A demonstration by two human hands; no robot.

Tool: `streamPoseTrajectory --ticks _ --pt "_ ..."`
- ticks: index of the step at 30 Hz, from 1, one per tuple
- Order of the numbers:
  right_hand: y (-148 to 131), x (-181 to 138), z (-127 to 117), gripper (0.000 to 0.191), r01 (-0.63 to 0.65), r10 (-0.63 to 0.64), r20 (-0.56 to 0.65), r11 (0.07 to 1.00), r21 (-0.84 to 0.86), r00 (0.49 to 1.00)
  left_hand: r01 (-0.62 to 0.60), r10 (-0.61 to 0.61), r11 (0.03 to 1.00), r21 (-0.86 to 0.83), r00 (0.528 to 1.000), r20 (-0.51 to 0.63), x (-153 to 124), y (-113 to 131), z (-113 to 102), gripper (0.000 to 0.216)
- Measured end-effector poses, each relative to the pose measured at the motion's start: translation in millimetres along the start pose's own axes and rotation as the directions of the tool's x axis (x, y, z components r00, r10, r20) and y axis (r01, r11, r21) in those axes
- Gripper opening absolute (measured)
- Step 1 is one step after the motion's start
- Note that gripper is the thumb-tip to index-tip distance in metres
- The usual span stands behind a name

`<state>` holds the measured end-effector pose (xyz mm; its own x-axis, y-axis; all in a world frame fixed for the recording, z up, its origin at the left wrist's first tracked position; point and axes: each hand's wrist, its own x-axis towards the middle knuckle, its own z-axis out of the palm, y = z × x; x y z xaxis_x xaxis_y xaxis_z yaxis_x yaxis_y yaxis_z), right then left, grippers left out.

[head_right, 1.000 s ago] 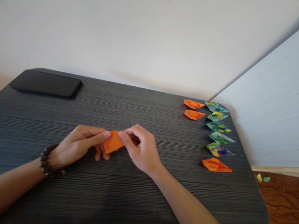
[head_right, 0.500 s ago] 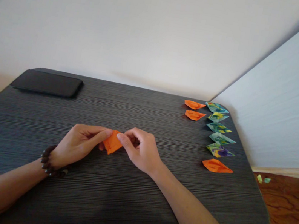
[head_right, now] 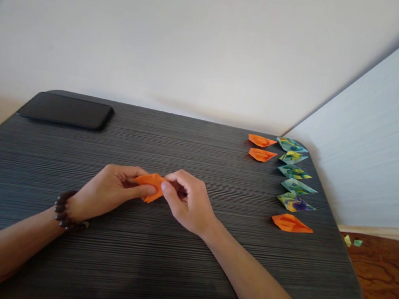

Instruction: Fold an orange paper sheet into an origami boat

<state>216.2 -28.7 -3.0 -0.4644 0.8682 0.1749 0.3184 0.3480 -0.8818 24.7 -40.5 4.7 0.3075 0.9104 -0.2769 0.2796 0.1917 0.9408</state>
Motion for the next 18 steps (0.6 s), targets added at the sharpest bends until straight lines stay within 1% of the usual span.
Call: streamPoseTrajectory --ticks 4,7,10,13,18 --pt "-1.8 0.5 -1.5 0.025 0.019 -0.02 -0.022 0.999 -0.04 1.0 0.001 -0.001 0.999 0.048 1.0 0.003 -0.8 5.5 1.1 0.023" --pt "-2.8 0.3 -2.4 0.026 0.033 -0.035 -0.033 0.998 -0.056 0.999 -0.059 0.056 0.995 0.081 0.998 0.032 -1.7 10.6 0.1 0.03" --pt "-2.7 0.2 -1.9 0.027 0.032 -0.033 -0.014 0.999 -0.038 0.999 -0.112 0.109 0.991 0.077 0.993 0.051 -2.7 13.2 -1.6 0.036" --pt "-1.8 0.9 -1.1 0.028 0.014 -0.014 -0.005 1.0 -0.024 1.0 -0.113 0.113 0.989 0.098 0.994 0.006 -3.4 13.1 -1.6 0.034" --pt "-2.4 1.1 -3.3 0.028 -0.018 0.019 0.033 0.999 -0.041 0.999 -0.057 0.063 0.995 0.086 0.996 -0.07 -3.1 11.9 1.6 0.03"
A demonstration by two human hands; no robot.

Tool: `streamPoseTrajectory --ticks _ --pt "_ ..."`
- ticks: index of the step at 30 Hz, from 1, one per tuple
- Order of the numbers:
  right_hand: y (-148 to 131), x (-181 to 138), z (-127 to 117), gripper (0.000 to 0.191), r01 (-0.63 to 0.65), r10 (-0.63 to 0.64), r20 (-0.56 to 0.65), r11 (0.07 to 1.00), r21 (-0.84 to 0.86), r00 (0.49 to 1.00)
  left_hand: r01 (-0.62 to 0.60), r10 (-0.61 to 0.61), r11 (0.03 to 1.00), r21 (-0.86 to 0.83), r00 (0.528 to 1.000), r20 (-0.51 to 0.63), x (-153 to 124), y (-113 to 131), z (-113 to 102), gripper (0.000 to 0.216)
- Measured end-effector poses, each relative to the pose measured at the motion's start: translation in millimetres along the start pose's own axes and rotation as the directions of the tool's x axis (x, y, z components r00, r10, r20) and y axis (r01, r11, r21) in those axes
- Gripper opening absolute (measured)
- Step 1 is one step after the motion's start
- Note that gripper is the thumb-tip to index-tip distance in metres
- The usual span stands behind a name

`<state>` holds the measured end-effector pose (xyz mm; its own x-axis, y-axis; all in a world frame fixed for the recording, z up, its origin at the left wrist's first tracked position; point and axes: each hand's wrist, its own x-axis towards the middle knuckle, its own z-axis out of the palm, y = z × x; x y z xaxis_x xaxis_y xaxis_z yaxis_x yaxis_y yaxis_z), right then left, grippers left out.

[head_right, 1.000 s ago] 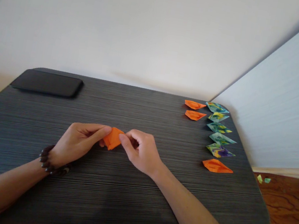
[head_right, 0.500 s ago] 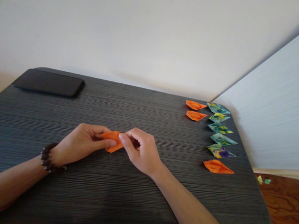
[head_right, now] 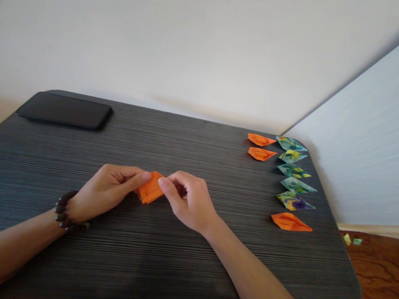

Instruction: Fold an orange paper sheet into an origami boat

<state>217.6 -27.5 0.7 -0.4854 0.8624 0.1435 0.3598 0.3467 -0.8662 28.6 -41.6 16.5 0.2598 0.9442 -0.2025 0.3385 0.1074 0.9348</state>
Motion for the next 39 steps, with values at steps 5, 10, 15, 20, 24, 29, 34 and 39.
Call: streamPoseTrajectory --ticks 5,10,15,20,24,29,34,39 --pt "0.4 -0.8 -1.2 0.027 -0.009 0.009 -0.001 0.999 -0.041 1.0 0.059 -0.045 0.986 -0.157 0.995 0.094 1.5 -3.4 -1.5 0.027" --pt "3.2 0.3 2.6 0.028 0.0 -0.002 -0.031 0.999 -0.053 1.0 0.107 -0.078 0.963 -0.247 0.989 0.126 3.8 -8.8 -0.9 0.03" --pt "2.1 -0.2 1.7 0.028 0.019 -0.021 -0.024 0.996 -0.088 0.999 0.059 -0.049 0.99 -0.132 0.995 0.081 2.9 -8.8 -1.3 0.034" --pt "6.4 -0.1 -1.5 0.024 0.067 -0.076 -0.025 0.965 -0.254 0.997 -0.199 0.194 0.966 0.163 0.98 0.05 5.3 -14.6 -13.1 0.049" --pt "12.5 0.3 0.0 0.014 0.095 -0.113 -0.029 0.926 -0.366 0.993 -0.51 0.484 0.727 0.459 0.856 0.184 12.5 -24.7 -20.8 0.032" --pt "16.4 0.5 -11.2 0.024 0.146 -0.129 0.072 0.925 -0.35 0.989 -0.601 0.588 0.548 0.582 0.771 0.243 16.7 -31.9 -21.8 0.021" --pt "22.6 0.7 -25.2 0.044 0.289 -0.244 0.171 0.895 -0.34 0.955 -0.619 0.6 0.449 0.644 0.743 0.296 15.0 -31.3 -20.5 0.021" --pt "27.5 1.9 -25.7 0.026 0.346 -0.289 0.203 0.866 -0.361 0.935 -0.632 0.604 0.409 0.658 0.728 0.323 13.4 -30.0 -19.0 0.019"
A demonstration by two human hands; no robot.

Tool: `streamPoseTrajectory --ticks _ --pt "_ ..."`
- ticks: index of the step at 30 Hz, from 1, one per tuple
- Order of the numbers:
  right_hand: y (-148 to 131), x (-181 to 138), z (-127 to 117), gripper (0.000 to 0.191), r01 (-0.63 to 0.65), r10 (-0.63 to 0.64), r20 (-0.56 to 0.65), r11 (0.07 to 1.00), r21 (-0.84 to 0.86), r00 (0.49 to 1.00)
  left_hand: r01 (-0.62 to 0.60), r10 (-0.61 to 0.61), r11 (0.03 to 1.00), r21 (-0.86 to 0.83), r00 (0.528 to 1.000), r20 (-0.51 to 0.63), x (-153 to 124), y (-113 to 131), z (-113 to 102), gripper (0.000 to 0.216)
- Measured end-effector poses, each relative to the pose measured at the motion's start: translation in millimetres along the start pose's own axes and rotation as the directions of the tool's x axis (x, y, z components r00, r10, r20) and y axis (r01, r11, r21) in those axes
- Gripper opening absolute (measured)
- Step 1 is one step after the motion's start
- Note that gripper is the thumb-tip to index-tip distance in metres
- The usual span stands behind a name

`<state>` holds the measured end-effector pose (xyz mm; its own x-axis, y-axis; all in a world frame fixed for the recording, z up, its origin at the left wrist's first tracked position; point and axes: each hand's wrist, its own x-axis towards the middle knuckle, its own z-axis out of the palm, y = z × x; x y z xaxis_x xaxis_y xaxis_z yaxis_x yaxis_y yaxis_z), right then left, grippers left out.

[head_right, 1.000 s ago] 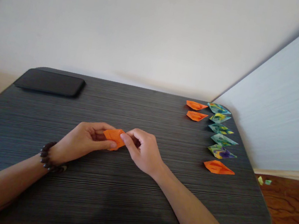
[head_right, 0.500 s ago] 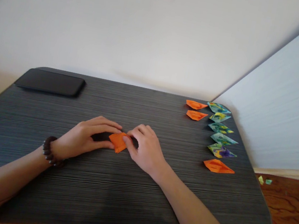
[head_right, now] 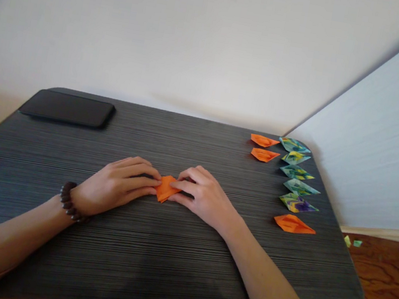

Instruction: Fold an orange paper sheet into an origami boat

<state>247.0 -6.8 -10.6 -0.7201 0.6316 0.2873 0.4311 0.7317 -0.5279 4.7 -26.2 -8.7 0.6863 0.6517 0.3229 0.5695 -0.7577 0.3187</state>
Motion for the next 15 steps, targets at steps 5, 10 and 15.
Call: streamPoseTrajectory --ticks 5,10,15 --pt "-0.4 0.9 -1.8 0.027 -0.014 0.014 0.006 1.0 0.021 1.0 -0.012 0.012 1.0 0.0 1.0 0.0 0.7 0.7 0.3 0.021" --pt "-6.7 2.5 -4.4 0.029 -0.024 0.024 0.014 1.0 -0.014 1.0 -0.01 0.01 1.0 0.024 1.0 0.026 1.8 1.9 -1.3 0.018" --pt "-9.3 0.5 -2.0 0.023 -0.003 0.003 0.001 0.993 -0.115 1.0 -0.005 0.004 0.999 0.047 1.0 0.017 2.6 5.8 -1.2 0.016"
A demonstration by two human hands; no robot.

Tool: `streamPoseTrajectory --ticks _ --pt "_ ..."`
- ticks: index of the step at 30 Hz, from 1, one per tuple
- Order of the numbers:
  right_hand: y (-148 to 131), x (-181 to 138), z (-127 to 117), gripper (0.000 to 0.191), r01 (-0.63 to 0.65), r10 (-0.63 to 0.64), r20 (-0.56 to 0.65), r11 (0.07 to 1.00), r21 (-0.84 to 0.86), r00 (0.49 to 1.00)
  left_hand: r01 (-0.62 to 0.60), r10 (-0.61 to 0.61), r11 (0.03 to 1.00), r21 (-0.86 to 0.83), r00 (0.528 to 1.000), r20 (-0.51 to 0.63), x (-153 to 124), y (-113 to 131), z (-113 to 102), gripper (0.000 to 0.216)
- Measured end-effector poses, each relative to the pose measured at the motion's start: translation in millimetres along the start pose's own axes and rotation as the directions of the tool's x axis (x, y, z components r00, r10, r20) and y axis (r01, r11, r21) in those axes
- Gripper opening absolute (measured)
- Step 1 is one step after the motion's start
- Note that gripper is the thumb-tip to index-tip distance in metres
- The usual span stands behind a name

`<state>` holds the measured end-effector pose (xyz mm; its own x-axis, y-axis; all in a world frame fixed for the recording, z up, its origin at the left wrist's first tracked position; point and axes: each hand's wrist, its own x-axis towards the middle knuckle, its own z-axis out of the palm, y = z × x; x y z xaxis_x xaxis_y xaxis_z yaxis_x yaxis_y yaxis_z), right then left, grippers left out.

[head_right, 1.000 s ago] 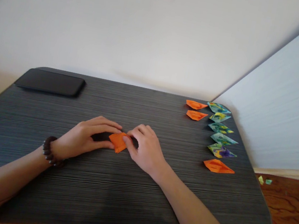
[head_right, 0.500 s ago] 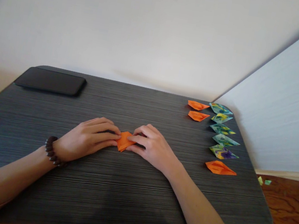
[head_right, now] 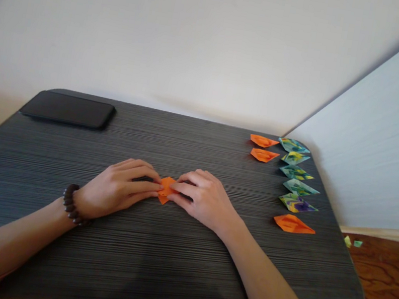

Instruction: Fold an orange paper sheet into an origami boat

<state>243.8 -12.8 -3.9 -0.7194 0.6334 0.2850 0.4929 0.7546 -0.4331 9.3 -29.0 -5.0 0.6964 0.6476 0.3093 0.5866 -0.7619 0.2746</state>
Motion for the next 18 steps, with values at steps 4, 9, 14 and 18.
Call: streamPoseTrajectory --ticks 4,9,14,18 --pt "-3.7 -0.4 3.6 0.023 0.0 -0.002 -0.013 0.995 -0.1 1.0 0.019 -0.019 1.0 0.008 0.999 -0.026 0.3 4.7 1.5 0.016" --pt "-11.6 1.9 8.5 0.024 -0.077 0.074 -0.033 0.993 -0.09 0.997 0.065 -0.066 0.998 -0.005 0.996 -0.06 -1.0 6.3 3.5 0.016" --pt "-16.3 0.7 14.5 0.017 -0.27 0.272 -0.084 0.962 0.04 0.958 0.101 -0.103 0.994 -0.032 0.993 -0.054 -2.2 6.6 5.6 0.015" --pt "-19.5 0.2 17.6 0.014 -0.326 0.331 -0.09 0.943 0.062 0.939 0.166 -0.167 0.986 -0.019 0.983 -0.083 -2.5 7.8 7.4 0.015"
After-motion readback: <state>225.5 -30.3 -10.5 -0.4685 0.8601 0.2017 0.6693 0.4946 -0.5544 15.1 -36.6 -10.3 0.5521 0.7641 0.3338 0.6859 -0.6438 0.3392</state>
